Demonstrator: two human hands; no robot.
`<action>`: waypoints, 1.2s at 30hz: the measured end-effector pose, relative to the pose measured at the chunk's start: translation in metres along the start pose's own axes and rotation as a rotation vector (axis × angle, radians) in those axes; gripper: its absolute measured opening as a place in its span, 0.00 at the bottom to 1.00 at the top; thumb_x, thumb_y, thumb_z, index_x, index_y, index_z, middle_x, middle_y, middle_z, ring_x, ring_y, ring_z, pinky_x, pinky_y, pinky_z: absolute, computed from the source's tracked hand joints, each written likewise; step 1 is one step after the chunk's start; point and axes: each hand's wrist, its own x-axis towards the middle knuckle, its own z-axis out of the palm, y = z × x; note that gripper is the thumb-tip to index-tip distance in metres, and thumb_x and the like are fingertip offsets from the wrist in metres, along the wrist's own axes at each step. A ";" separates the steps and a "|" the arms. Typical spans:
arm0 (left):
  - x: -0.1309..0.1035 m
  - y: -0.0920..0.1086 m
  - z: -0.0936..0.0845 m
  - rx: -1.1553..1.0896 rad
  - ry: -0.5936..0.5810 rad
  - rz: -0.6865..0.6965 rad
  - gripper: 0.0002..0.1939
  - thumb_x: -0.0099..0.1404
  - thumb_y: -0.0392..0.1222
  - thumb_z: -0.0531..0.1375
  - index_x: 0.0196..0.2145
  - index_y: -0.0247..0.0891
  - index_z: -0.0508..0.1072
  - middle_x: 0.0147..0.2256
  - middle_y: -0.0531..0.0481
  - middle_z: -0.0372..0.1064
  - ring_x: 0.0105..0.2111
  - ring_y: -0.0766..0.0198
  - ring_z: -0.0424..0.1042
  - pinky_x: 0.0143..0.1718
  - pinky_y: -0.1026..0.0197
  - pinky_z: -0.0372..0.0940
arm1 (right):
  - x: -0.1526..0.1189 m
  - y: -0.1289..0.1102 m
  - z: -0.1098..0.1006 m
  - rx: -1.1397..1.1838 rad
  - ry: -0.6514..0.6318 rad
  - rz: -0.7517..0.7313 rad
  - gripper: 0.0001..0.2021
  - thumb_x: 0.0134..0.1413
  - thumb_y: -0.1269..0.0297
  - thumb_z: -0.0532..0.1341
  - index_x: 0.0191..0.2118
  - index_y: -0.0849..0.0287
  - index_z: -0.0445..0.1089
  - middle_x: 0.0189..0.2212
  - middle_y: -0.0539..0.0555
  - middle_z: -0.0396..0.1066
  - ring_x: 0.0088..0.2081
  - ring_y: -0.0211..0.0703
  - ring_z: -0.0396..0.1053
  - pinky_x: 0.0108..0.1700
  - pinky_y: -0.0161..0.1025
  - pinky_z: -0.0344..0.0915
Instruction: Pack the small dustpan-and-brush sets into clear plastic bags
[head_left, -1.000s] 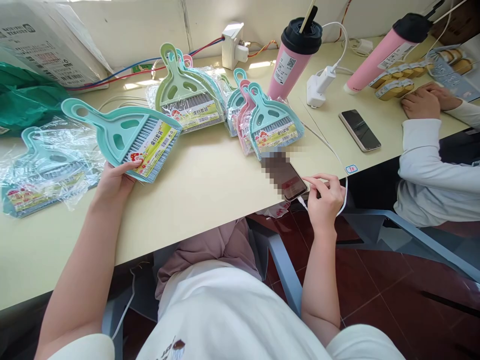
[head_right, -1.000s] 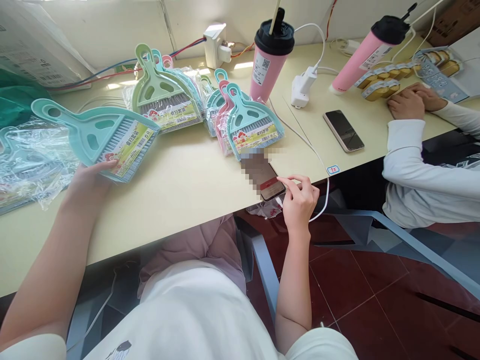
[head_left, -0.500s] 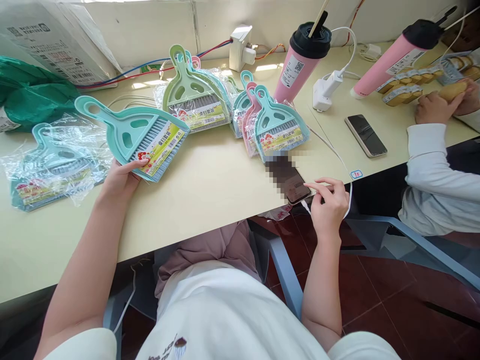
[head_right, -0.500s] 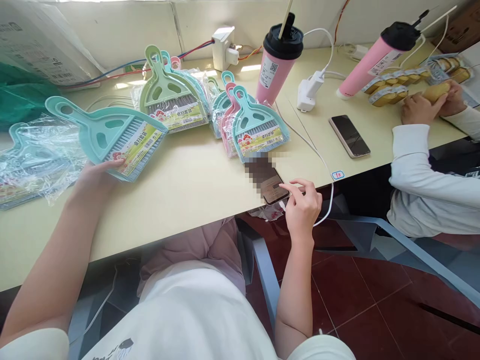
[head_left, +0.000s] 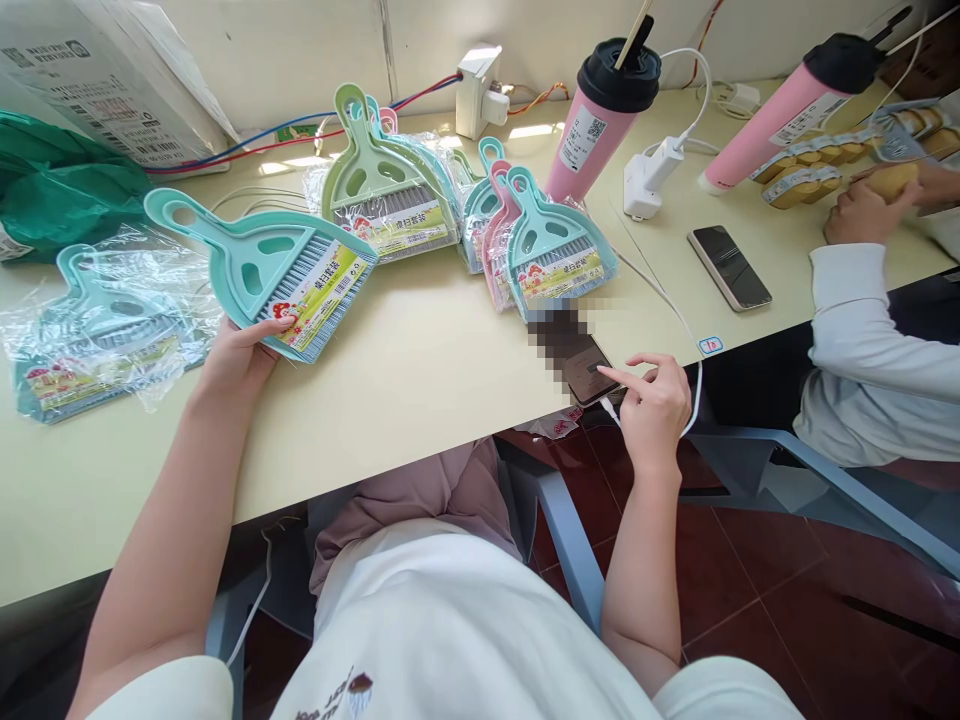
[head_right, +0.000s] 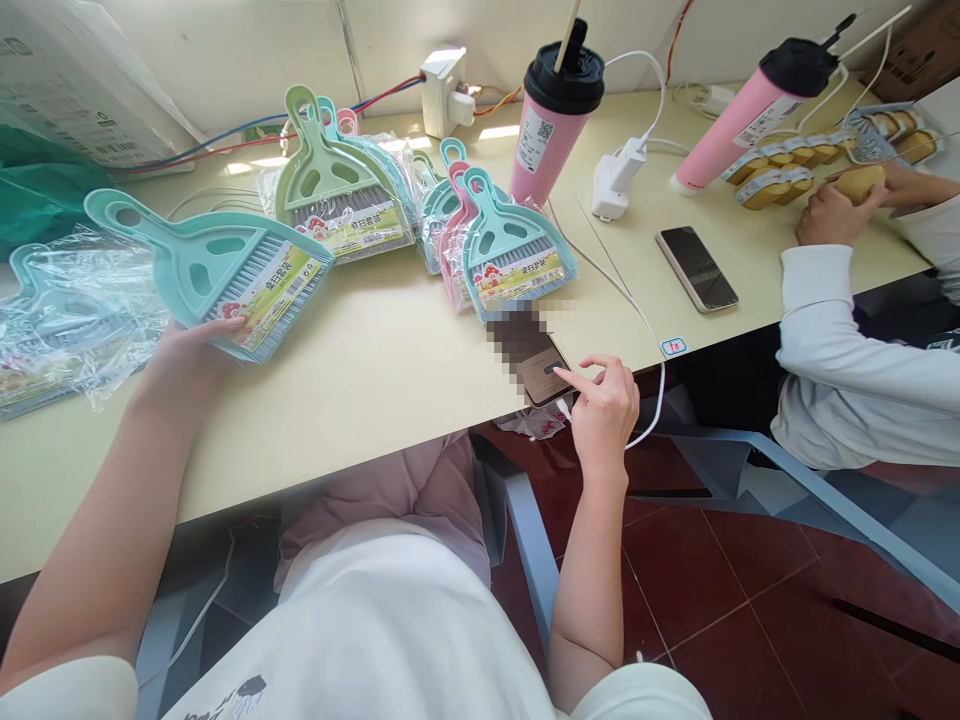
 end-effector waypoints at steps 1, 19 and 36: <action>0.000 0.000 0.000 0.001 0.005 -0.003 0.44 0.46 0.28 0.74 0.60 0.43 0.68 0.50 0.44 0.81 0.51 0.49 0.81 0.41 0.58 0.83 | 0.000 0.001 0.000 0.005 -0.012 -0.001 0.25 0.59 0.80 0.51 0.42 0.49 0.84 0.43 0.57 0.71 0.36 0.46 0.63 0.46 0.46 0.64; -0.004 0.004 0.004 0.039 -0.010 -0.007 0.40 0.48 0.29 0.74 0.58 0.43 0.71 0.52 0.47 0.80 0.54 0.49 0.79 0.47 0.54 0.82 | -0.002 -0.006 -0.003 0.022 -0.191 0.074 0.34 0.70 0.45 0.52 0.75 0.53 0.52 0.65 0.66 0.64 0.63 0.65 0.64 0.61 0.61 0.62; -0.003 0.002 0.004 0.041 -0.027 0.000 0.41 0.46 0.31 0.75 0.57 0.44 0.70 0.50 0.46 0.81 0.57 0.44 0.77 0.54 0.46 0.79 | -0.039 -0.086 -0.025 -0.056 -0.371 -0.090 0.36 0.67 0.45 0.60 0.74 0.55 0.53 0.59 0.68 0.72 0.54 0.63 0.70 0.56 0.55 0.63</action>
